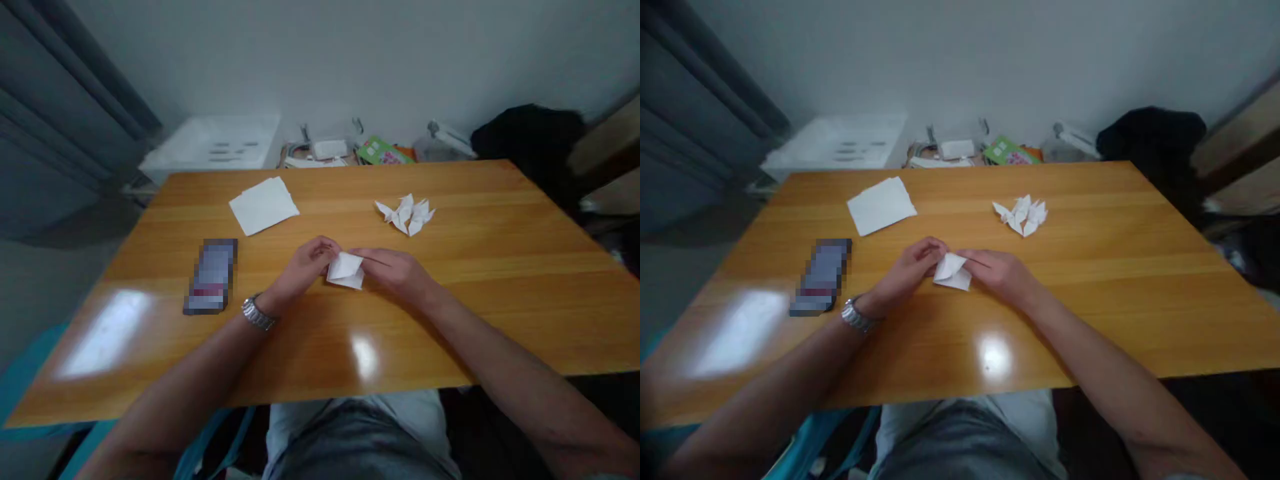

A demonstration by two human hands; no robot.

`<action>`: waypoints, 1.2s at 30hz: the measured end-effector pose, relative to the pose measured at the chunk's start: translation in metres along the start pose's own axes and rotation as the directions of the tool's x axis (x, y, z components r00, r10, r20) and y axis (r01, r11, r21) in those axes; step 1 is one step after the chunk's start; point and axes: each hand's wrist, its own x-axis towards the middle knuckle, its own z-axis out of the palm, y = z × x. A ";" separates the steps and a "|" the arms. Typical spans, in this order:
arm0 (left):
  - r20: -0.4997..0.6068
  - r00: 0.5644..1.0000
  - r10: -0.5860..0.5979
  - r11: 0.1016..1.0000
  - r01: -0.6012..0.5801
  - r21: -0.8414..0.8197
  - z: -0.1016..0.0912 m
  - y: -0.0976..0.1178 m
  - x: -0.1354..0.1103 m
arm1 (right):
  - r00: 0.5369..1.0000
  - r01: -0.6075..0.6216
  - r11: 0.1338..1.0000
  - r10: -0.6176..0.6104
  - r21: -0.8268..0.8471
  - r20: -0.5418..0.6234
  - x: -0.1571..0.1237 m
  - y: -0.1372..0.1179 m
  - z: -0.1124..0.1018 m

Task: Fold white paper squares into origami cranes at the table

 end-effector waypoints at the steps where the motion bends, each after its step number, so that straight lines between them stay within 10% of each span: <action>1: 0.001 1.000 0.001 1.000 -0.001 -0.001 0.000 0.000 0.000 | 1.000 -0.002 1.000 0.002 0.002 0.006 0.000 0.000 0.000; 16: -0.098 0.989 0.113 0.994 -0.111 0.024 -0.002 -0.003 0.004 | 0.986 -0.113 0.971 0.136 0.209 -0.098 0.005 0.002 0.000; 22: -0.113 0.980 0.166 0.973 -0.144 0.180 0.000 0.000 0.003 | 0.907 -0.273 0.894 0.362 0.355 -0.216 0.006 0.001 0.000; 30: -0.011 0.984 0.180 0.957 -0.173 0.232 0.005 -0.005 -0.001 | 0.776 -0.565 0.517 0.598 0.643 0.201 0.010 -0.006 0.013; 36: 0.005 0.983 0.186 0.962 -0.183 0.204 0.006 -0.008 -0.002 | 0.758 -0.598 0.511 0.611 0.618 0.228 0.010 -0.006 0.011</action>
